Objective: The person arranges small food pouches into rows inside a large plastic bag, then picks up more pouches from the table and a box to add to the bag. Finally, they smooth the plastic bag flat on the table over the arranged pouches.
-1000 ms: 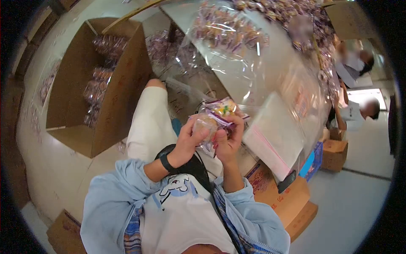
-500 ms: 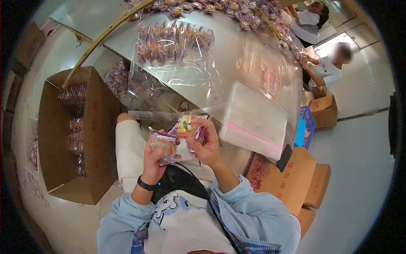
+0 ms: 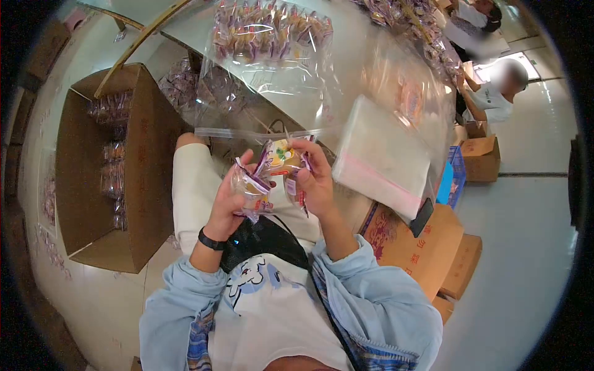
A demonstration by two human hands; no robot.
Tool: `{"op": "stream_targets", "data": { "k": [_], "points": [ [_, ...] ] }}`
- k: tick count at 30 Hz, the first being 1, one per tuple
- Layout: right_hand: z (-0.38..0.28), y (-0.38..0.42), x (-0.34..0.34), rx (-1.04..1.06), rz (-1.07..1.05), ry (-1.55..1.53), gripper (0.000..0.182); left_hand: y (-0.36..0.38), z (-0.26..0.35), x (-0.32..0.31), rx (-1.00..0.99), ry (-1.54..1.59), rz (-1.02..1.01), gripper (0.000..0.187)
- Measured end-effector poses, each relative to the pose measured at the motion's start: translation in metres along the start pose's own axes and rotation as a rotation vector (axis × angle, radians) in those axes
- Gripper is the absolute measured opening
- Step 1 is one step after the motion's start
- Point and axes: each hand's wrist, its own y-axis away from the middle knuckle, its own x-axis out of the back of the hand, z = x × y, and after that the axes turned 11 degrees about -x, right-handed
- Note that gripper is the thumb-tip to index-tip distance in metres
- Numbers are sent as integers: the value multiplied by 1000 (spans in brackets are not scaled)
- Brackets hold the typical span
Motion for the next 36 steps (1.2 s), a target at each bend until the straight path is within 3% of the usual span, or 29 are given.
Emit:
{"op": "stream_targets", "data": {
  "k": [4,6,9,11,15,17,19,23,26,29,33,36],
  "points": [
    [5,2,2,-39,-63,-57,65,-6,3,-13,-93,-117,-64,121],
    [4,4,-9,-99,-117,-171,62,-6,5,-29,-111,-99,13,118],
    [-2,-5,-11,128,-153,173,56,-6,4,-20,-223,-273,33,110],
    [-8,-6,-15,137,-120,222,56,-3,4,-16,-291,-410,39,94],
    [4,-5,-12,141,77,-47,50,-4,-9,1,-535,-505,-9,93],
    [1,-7,-18,148,288,-280,40,2,-4,7,-459,-476,-10,94],
    [2,-9,-6,148,256,-323,37,6,2,20,-431,-547,-31,98],
    [11,-6,11,143,197,-341,36,18,5,31,-351,-378,63,106],
    [9,2,16,-27,218,-385,33,14,4,32,-424,-321,85,109],
    [24,5,28,29,117,-185,30,21,-7,56,-434,-389,125,114],
    [31,25,29,-55,222,-134,17,17,-5,45,-444,-392,81,113],
    [40,41,44,-122,319,-38,13,16,0,33,-347,-345,90,113]
  ]
}}
